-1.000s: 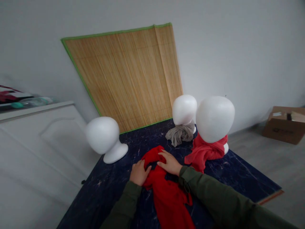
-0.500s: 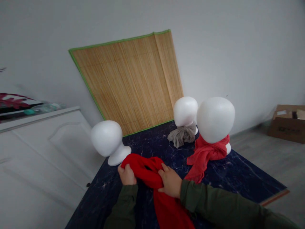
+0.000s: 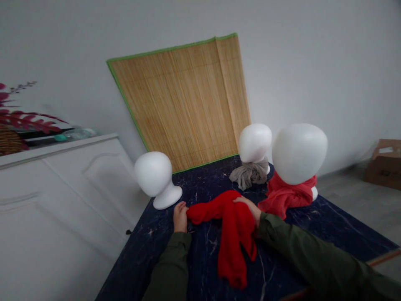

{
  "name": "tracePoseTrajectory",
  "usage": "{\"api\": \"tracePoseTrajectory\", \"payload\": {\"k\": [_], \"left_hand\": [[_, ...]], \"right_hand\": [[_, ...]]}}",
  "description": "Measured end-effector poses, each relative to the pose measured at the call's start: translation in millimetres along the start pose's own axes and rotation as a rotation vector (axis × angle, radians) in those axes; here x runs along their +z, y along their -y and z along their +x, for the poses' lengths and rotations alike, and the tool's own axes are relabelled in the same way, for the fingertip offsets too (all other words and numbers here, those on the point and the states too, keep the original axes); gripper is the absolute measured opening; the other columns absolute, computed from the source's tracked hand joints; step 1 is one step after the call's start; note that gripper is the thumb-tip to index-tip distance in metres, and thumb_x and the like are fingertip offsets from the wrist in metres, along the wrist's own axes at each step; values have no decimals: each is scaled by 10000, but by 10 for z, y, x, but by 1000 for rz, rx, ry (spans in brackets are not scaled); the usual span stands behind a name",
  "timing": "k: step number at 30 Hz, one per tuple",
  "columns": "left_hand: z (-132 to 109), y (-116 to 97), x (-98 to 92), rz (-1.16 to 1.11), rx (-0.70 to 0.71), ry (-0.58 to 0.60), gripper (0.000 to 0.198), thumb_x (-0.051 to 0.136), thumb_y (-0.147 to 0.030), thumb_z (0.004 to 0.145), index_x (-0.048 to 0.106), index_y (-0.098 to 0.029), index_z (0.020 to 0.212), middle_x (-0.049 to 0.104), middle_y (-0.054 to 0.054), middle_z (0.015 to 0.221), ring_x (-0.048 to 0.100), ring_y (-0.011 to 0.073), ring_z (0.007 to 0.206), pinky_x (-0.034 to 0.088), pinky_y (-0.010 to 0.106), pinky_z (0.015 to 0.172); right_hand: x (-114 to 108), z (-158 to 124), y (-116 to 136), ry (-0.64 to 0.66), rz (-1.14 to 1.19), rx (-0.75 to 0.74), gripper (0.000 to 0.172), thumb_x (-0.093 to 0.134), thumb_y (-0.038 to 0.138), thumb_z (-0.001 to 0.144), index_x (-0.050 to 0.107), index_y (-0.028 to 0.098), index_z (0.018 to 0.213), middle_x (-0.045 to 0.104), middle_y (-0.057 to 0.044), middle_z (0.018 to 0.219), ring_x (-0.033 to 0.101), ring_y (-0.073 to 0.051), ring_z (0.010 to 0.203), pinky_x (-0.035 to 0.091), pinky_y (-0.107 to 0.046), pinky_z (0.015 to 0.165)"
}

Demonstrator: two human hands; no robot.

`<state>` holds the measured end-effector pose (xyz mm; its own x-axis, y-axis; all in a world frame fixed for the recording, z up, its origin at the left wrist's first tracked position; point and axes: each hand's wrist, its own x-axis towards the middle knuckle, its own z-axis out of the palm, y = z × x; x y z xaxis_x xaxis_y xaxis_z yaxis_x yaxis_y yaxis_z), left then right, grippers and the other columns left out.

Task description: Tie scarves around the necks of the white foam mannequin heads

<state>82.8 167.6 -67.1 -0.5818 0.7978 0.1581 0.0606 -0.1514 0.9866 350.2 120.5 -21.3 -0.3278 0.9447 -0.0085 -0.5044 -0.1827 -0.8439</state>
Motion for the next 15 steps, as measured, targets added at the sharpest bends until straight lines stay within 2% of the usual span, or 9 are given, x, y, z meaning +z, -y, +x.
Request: {"api": "tracePoseTrajectory", "payload": {"k": [2, 5, 8, 11, 13, 15], "left_hand": [[-14, -11, 5, 13, 9, 5, 250, 534, -178, 617, 554, -172, 866, 599, 63, 952, 542, 195, 956, 384, 370, 891], [-16, -16, -3, 22, 24, 4, 233, 558, -279, 649, 566, -176, 858, 592, 58, 948, 533, 201, 952, 372, 368, 893], [3, 6, -13, 16, 18, 6, 233, 557, -314, 661, 569, -180, 851, 588, 54, 953, 518, 202, 969, 366, 355, 891], [16, 11, -18, -25, -22, 37, 252, 520, -359, 695, 557, -176, 864, 589, 65, 982, 516, 200, 988, 379, 345, 869], [-2, -29, -14, -76, -65, 87, 303, 463, -410, 732, 542, -165, 892, 595, 84, 989, 537, 201, 966, 397, 351, 844], [-57, -108, 1, -127, -121, 173, 409, 379, -490, 762, 543, -143, 904, 609, 118, 964, 573, 221, 910, 426, 386, 800]], "right_hand": [[15, 52, 143, -133, 62, -141, 284, 571, 268, 574, 548, 200, 849, 622, -16, 812, 586, -212, 809, 433, -367, 811], [194, 180, 372, -248, -16, -492, 411, 556, 216, 568, 520, 214, 977, 598, -1, 952, 546, -184, 919, 365, -335, 921], [570, 315, 613, -146, -210, -725, 443, 528, 218, 622, 485, 207, 1062, 549, -18, 1075, 499, -172, 997, 334, -331, 951], [1011, 392, 825, -12, -342, -889, 387, 525, 231, 663, 485, 191, 1047, 537, -32, 1079, 488, -162, 1001, 332, -330, 951], [1248, 405, 905, 45, -357, -918, 339, 532, 231, 668, 496, 189, 1002, 545, -24, 1038, 491, -155, 987, 323, -320, 955], [1391, 400, 907, 108, -315, -817, 271, 514, 232, 674, 504, 191, 941, 562, -14, 971, 513, -151, 941, 341, -313, 936]]}}
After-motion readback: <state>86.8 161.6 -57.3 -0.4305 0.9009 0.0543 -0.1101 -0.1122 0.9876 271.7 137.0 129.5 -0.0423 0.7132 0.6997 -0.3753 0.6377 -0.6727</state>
